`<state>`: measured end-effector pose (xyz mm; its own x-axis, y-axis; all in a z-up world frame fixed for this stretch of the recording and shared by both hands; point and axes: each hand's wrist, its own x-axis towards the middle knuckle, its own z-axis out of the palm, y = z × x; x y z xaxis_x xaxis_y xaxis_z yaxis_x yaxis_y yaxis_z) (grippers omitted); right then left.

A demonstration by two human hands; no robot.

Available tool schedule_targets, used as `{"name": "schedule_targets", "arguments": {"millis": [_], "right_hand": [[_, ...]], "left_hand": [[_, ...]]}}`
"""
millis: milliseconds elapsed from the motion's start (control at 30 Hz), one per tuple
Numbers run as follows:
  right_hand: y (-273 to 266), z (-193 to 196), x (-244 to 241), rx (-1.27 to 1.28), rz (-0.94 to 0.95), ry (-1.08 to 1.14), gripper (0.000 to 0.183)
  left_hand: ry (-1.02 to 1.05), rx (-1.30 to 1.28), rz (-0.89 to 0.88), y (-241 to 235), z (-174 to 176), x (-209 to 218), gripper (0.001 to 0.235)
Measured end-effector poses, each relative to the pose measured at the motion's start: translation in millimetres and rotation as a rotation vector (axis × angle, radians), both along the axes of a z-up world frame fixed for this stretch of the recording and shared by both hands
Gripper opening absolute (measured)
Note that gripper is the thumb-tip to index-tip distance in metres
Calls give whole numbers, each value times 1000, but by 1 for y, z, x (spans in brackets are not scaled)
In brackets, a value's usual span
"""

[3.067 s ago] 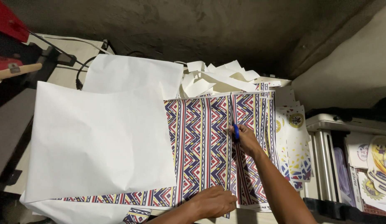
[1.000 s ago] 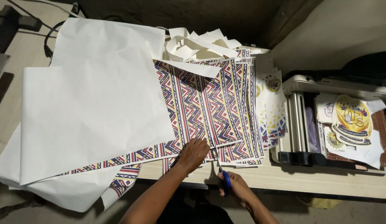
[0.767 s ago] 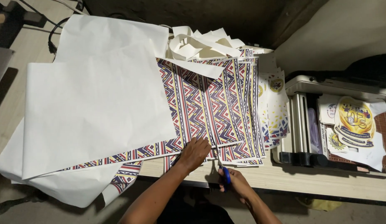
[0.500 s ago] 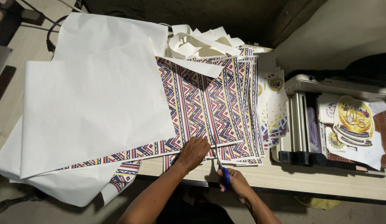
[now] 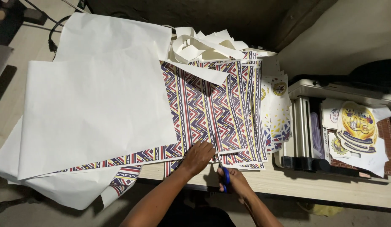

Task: The person uses blue-handled scissors to cut a large sheet of patterned paper into smaller rectangular pieces. They repeatedly align the paper on a table and make straight cuts along the pattern lines, separating the sheet into multiple sections.

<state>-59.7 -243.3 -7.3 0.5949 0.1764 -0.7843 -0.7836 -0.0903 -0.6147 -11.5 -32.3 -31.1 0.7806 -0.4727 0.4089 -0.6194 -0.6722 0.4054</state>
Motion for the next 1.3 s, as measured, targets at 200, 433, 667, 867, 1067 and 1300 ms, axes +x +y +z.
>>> {"name": "schedule_targets", "arguments": {"millis": [200, 433, 667, 867, 1067, 1300], "right_hand": [[10, 3, 14, 70, -86, 65, 38], [3, -13, 4, 62, -80, -1, 24], [10, -17, 25, 117, -119, 7, 30], [16, -22, 33, 158, -164, -1, 33], [12, -26, 30, 132, -141, -18, 29], [30, 6, 62, 147, -190, 10, 29]], "left_hand": [[-5, 41, -4, 1, -4, -3, 11], [-52, -13, -8, 0, 2, -8, 11], [2, 25, -35, 3, 13, -11, 10], [-22, -16, -32, 7, 22, -10, 9], [-4, -17, -54, 9, 24, -13, 5], [5, 12, -58, 2, -11, -19, 6]]}}
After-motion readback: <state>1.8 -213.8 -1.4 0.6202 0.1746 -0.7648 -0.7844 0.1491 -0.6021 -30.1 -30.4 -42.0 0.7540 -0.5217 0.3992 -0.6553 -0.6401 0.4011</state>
